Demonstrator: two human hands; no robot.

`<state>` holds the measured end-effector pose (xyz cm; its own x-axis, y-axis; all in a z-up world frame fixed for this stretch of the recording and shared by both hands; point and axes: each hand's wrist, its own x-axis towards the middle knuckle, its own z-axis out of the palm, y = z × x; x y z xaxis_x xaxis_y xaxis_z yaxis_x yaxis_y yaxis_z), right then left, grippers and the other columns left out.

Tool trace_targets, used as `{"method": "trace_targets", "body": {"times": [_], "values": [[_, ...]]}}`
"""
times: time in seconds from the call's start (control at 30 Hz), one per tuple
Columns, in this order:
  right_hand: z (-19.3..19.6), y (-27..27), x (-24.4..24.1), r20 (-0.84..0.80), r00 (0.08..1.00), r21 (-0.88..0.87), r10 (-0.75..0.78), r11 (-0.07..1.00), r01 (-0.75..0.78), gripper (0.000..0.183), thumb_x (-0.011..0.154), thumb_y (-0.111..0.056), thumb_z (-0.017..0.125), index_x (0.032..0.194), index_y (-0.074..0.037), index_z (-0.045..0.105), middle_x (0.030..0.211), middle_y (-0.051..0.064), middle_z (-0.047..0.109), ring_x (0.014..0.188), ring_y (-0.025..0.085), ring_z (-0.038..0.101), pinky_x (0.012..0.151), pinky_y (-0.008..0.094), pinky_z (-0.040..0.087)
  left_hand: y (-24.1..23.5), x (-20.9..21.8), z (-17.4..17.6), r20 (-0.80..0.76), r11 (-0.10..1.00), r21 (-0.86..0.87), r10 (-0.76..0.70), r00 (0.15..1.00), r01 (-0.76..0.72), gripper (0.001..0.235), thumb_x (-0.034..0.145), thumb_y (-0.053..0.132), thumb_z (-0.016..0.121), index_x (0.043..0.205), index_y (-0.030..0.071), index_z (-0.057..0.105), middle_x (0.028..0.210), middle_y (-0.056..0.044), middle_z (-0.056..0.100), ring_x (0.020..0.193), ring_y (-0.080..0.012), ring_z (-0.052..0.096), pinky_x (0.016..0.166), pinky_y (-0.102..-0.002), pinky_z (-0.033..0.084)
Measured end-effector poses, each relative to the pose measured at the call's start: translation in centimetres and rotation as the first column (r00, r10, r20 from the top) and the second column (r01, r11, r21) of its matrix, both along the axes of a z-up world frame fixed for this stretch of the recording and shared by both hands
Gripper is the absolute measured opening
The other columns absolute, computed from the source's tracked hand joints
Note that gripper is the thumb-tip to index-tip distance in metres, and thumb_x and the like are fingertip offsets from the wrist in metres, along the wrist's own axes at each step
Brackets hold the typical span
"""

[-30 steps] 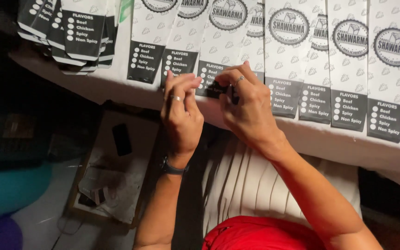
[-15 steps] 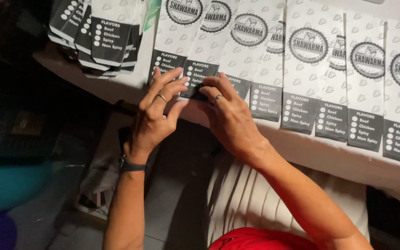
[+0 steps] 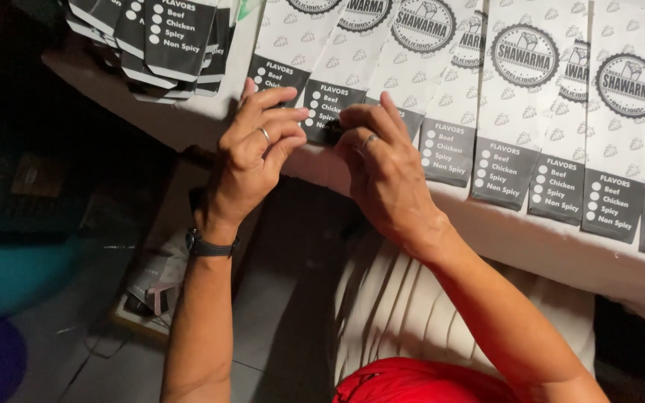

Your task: Applying glue to the bottom tabs of paper shawarma sleeves and folding them to seal the bottom.

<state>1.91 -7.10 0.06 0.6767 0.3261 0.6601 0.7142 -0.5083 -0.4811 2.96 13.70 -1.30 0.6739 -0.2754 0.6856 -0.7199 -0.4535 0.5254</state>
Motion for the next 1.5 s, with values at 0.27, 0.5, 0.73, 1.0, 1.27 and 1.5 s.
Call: {"method": "trace_targets", "body": {"times": [0.27,0.5,0.73,1.0,1.27,1.5], "values": [[0.7,0.5,0.7,-0.154,0.987,0.077,-0.04,0.996,0.052,0.021,0.08,0.013,0.066,0.077,-0.003,0.054,0.102,0.01,0.061,0.089,0.024,0.064,0.095,0.047,0.04,-2.8,-0.5,1.0,-0.002,0.971,-0.036,0.238,0.971,-0.237,0.02,0.086,-0.007,0.072,0.081,0.003,0.055,0.099,-0.012,0.072,0.102,-0.0274,0.067,0.12,-0.062,0.033],[1.8,0.5,0.7,-0.211,0.977,0.077,-0.038,0.996,0.055,0.025,0.078,0.006,0.07,0.085,-0.006,0.049,0.09,0.006,0.059,0.08,0.023,0.05,0.066,0.035,0.043,-4.6,-1.5,1.0,-0.021,0.922,-0.102,0.372,0.928,-0.373,0.029,0.083,-0.001,0.081,0.098,0.002,0.057,0.102,-0.012,0.062,0.095,-0.0275,0.065,0.126,-0.062,0.022],[2.2,-0.3,0.9,-0.24,0.971,0.093,0.007,0.996,0.015,0.02,0.078,0.007,0.07,0.083,-0.007,0.056,0.097,0.009,0.067,0.09,0.022,0.063,0.078,0.034,0.051,-4.7,-2.0,1.1,-0.182,0.916,-0.181,0.326,0.928,-0.358,0.024,0.089,-0.005,0.066,0.105,0.006,0.052,0.098,-0.007,0.073,0.088,-0.0182,0.069,0.13,-0.058,0.012],[0.7,0.6,2.2,-0.204,0.977,0.035,-0.056,0.997,0.064,0.032,0.076,0.006,0.081,0.08,-0.005,0.051,0.082,0.007,0.052,0.075,0.026,0.046,0.102,0.046,0.041,-5.3,-2.0,0.8,-0.197,0.88,-0.202,0.394,0.898,-0.431,0.024,0.089,-0.002,0.064,0.108,0.005,0.051,0.098,-0.008,0.077,0.098,-0.0224,0.075,0.128,-0.061,0.008],[1.8,-0.7,1.4,-0.308,0.951,0.04,0.001,0.999,0.012,0.028,0.078,0.012,0.078,0.095,-0.004,0.063,0.095,0.011,0.062,0.092,0.04,0.072,0.12,0.061,0.032,-5.3,-1.2,-1.1,-0.037,0.869,-0.206,0.452,0.891,-0.45,0.014,0.096,-0.005,0.061,0.103,0.007,0.059,0.095,-0.005,0.079,0.099,-0.0264,0.076,0.124,-0.052,0.02],[3.4,0.0,1.2,-0.235,0.972,0.064,0.015,0.998,0.0,0.036,0.073,0.014,0.074,0.104,-0.002,0.062,0.108,0.015,0.057,0.075,0.039,0.07,0.099,0.058,0.053,-1.8,-2.5,0.6,0.177,0.914,-0.213,0.385,0.906,-0.346,0.009,0.103,-0.004,0.059,0.11,-0.001,0.063,0.124,-0.016,0.068,0.118,-0.0344,0.067,0.12,-0.055,0.035]]}}
